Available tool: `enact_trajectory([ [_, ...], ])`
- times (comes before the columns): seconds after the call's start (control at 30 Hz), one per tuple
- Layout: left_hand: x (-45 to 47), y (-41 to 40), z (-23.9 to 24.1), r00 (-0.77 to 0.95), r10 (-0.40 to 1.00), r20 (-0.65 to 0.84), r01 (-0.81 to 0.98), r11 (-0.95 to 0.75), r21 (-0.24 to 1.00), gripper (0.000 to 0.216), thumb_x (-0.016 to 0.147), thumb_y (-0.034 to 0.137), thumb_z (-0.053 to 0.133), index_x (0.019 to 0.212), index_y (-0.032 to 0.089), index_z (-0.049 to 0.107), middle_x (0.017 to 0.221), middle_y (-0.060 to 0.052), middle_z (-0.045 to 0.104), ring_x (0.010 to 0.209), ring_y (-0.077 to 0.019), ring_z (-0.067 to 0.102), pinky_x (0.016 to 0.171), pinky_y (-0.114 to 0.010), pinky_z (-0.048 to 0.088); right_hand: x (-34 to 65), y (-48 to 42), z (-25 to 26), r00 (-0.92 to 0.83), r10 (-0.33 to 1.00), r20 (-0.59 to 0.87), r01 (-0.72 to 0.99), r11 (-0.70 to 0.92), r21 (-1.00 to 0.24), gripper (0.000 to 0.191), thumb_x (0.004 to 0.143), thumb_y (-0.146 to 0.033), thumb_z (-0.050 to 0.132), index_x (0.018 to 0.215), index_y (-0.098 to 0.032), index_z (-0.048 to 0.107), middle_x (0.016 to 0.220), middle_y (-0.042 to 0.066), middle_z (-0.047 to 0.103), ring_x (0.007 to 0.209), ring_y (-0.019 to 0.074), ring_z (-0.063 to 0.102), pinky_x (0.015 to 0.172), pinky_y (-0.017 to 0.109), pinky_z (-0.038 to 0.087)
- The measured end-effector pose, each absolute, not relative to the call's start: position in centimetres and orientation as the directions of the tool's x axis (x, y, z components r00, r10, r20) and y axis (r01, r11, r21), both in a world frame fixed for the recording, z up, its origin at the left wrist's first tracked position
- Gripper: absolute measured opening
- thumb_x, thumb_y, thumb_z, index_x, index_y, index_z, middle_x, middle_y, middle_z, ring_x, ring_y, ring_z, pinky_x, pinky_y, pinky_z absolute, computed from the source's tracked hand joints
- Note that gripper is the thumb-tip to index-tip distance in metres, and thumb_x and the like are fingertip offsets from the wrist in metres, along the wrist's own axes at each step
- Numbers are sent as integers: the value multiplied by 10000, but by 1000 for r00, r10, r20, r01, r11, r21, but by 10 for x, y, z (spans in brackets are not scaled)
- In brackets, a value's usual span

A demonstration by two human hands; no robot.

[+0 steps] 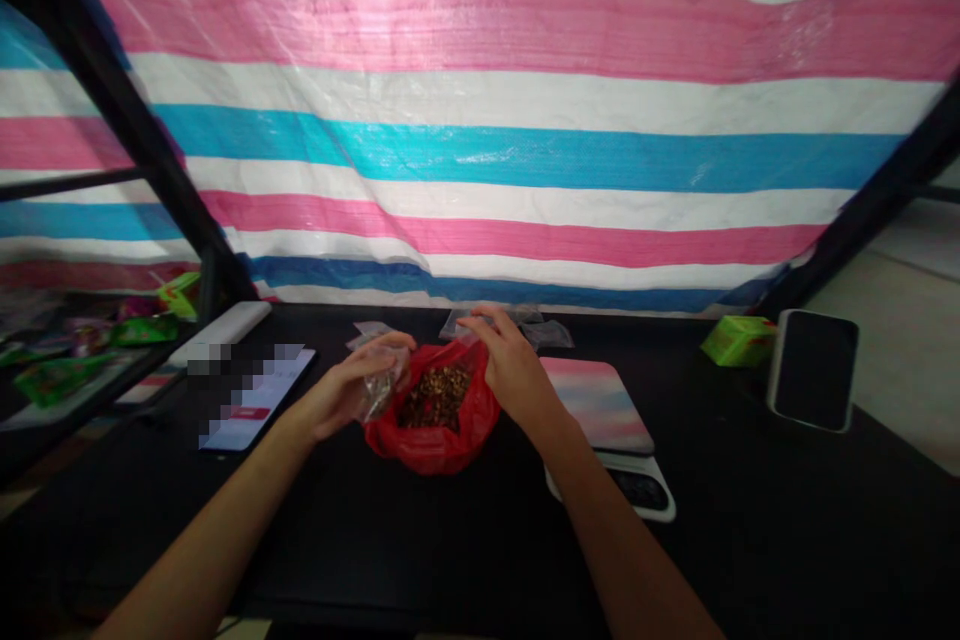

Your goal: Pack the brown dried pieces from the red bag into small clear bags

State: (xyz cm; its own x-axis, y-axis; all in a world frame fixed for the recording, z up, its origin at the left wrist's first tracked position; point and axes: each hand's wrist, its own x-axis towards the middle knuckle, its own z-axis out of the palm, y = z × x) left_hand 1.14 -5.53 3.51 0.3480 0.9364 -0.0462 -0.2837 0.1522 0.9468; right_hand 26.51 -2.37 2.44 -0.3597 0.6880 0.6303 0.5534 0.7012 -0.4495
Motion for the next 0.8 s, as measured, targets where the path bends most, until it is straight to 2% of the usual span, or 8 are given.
enact_trajectory([
  [0.1, 3, -55, 40, 325, 944, 63, -421, 85, 903, 362, 775, 400, 706, 1066, 196, 635, 703, 7, 500, 591, -126, 498, 543, -258, 405, 271, -23, 28, -341, 672, 657, 580, 701, -416, 709, 784, 83, 370, 1334, -286, 622, 1394, 78, 542, 1274, 217, 557, 1124, 443, 454],
  [0.17, -2, -52, 41, 284, 955, 80, -423, 50, 905, 343, 782, 381, 701, 1062, 200, 617, 677, 26, 475, 560, -110, 459, 529, -248, 378, 274, -23, 31, -337, 664, 667, 615, 692, -379, 713, 789, 81, 371, 1350, -285, 613, 1406, 76, 539, 1307, 220, 538, 1135, 443, 445],
  [0.27, -5, -46, 36, 210, 977, 26, -309, 41, 950, 390, 764, 344, 746, 1095, 209, 593, 675, 44, 522, 557, -100, 473, 537, -222, 352, 277, -26, 38, -302, 645, 702, 695, 653, -302, 679, 795, 73, 397, 1333, -269, 631, 1394, 75, 575, 1366, 255, 480, 1178, 492, 388],
  [0.37, -3, -44, 30, 164, 986, -29, -120, 49, 992, 428, 758, 361, 771, 1123, 221, 598, 775, 29, 599, 601, -108, 530, 544, -213, 355, 276, -31, 45, -302, 619, 725, 716, 649, -256, 639, 794, 60, 433, 1293, -269, 658, 1350, 68, 624, 1383, 286, 453, 1187, 544, 350],
  [0.47, 3, -45, 25, 171, 985, 11, 62, -22, 998, 350, 784, 377, 757, 1053, 210, 607, 870, 14, 611, 703, -122, 570, 611, -223, 409, 270, -38, 48, -458, 643, 614, 640, 718, -274, 638, 761, 63, 441, 1265, -256, 668, 1325, 66, 643, 1293, 254, 534, 1141, 485, 411],
  [0.57, 8, -45, 20, 146, 985, 92, 140, -113, 984, 346, 802, 379, 750, 1020, 203, 546, 840, 35, 564, 718, -114, 541, 674, -232, 431, 266, -42, 44, -574, 688, 443, 628, 718, -302, 606, 707, 64, 445, 1184, -207, 703, 1231, 87, 679, 1197, 231, 584, 1093, 415, 445],
  [0.67, 10, -44, 15, 163, 974, 155, 180, -184, 966, 411, 804, 410, 753, 1039, 202, 488, 874, 24, 566, 745, -124, 543, 699, -250, 448, 268, -43, 37, -554, 768, 321, 739, 631, -235, 497, 683, 31, 493, 1060, -179, 739, 1088, 109, 708, 1105, 259, 596, 1062, 435, 433],
  [0.8, 13, -44, 10, 267, 951, 158, 253, -227, 940, 387, 827, 415, 733, 1002, 213, 453, 881, 21, 554, 760, -129, 529, 703, -257, 439, 271, -42, 33, -474, 840, 265, 849, 516, -117, 377, 702, -20, 548, 993, -165, 738, 1046, 128, 710, 1116, 294, 560, 1042, 447, 395],
])
